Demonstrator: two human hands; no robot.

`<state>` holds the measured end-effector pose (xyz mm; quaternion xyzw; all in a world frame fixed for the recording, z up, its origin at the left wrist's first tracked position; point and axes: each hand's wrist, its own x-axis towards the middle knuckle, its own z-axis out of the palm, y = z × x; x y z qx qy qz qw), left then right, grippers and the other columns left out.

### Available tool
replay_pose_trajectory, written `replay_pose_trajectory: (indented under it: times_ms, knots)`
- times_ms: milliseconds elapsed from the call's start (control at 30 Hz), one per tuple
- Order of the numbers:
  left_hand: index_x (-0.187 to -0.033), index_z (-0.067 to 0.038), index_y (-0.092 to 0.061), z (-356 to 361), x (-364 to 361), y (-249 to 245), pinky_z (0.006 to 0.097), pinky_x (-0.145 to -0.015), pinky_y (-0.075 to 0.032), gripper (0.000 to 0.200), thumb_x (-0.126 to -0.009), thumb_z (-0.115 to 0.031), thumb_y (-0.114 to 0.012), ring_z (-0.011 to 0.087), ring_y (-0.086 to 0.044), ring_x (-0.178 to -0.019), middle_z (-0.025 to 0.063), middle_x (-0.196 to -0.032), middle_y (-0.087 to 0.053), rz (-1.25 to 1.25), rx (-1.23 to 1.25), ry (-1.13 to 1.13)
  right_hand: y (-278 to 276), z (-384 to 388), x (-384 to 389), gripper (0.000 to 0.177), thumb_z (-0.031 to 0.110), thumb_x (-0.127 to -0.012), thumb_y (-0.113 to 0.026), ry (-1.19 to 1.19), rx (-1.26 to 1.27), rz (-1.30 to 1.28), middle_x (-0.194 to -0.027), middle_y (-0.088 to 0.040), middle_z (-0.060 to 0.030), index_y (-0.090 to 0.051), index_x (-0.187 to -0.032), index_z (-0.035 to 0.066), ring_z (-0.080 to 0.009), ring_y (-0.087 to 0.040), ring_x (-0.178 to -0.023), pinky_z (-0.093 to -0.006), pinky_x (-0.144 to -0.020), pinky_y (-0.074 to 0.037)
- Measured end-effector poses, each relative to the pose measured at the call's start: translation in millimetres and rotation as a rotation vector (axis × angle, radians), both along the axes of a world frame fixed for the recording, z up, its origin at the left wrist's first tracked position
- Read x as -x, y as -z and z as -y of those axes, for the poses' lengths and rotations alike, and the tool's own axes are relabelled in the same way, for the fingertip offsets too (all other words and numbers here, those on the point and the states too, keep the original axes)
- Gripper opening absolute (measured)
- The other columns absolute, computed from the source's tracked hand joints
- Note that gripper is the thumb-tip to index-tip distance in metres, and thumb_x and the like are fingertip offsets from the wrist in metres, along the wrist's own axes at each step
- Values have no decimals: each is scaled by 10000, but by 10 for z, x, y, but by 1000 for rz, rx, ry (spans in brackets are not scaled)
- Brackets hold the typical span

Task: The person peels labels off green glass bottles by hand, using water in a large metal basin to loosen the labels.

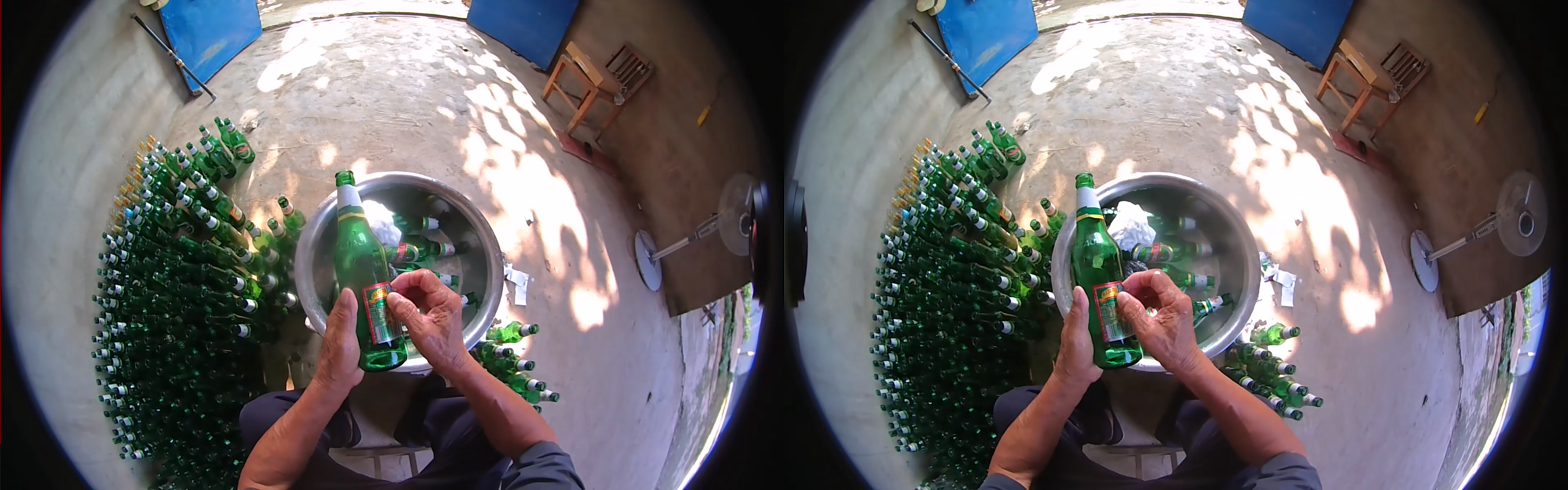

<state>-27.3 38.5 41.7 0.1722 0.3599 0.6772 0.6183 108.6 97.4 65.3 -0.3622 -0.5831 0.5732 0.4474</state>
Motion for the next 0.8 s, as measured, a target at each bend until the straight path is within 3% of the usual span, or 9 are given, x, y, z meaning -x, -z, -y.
replay_pose_trajectory:
  times_ms: [133, 367, 433, 467, 533, 767, 800]
  knots:
    - [-1312, -21, -569, -28, 19, -79, 334, -893, -569, 472, -1089, -425, -465, 158, -678, -1018, 76, -1162, -676, 114, 12, 30, -63, 32, 88, 158, 70, -953, -733, 107, 80, -121, -921, -686, -12, -672, -1075, -8, -55, -635, -823, -230, -762, -534]
    - [-1303, -30, -584, -5, 71, -37, 339, -890, -575, 438, -1084, -396, -486, 162, -684, -1013, 73, -1158, -682, 169, 25, 111, -69, 24, 34, 135, 75, -952, -735, 103, 177, -91, -882, -678, 8, -699, -1050, -11, -44, -609, -783, -220, -708, -524]
    - [-1301, -35, -589, 1, 68, -70, 338, -878, -580, 435, -1079, -398, -499, 159, -689, -999, 73, -1151, -686, 158, 39, 132, 38, -18, 24, 131, 86, -968, -717, 117, -6, -21, -849, -674, 3, -701, -1062, -3, -45, -587, -696, -215, -598, -488]
    - [-1301, -35, -589, 0, 64, -53, 338, -878, -580, 435, -1079, -398, -499, 159, -689, -999, 73, -1151, -686, 159, 40, 131, 30, -29, 2, 131, 86, -968, -717, 115, -5, -20, -849, -674, 3, -701, -1062, -3, -45, -587, -696, -215, -598, -488]
    - [-1305, -27, -560, -9, 60, 10, 411, -729, -627, 579, -1048, -539, -476, 268, -729, -832, 126, -1049, -699, 101, 85, 124, -6, -55, -35, 93, 64, -968, -709, 68, -18, 54, -827, -652, 9, -686, -1017, -11, -40, -593, -706, -213, -610, -497]
    - [-1304, -43, -560, -21, 36, -6, 417, -744, -628, 569, -1048, -543, -472, 268, -730, -840, 120, -1068, -700, 155, 109, 163, -55, -47, -51, 40, 12, -948, -671, 91, -53, 143, -817, -628, 15, -647, -918, -1, -36, -600, -714, -205, -645, -504]
    - [-1275, -36, -590, -19, 38, -59, 371, -792, -610, 504, -1061, -481, -488, 213, -719, -890, 98, -1080, -705, 202, 109, 168, -69, -43, -50, 46, 5, -943, -666, 86, -44, 151, -820, -625, 15, -640, -905, 3, -37, -601, -713, -205, -648, -503]
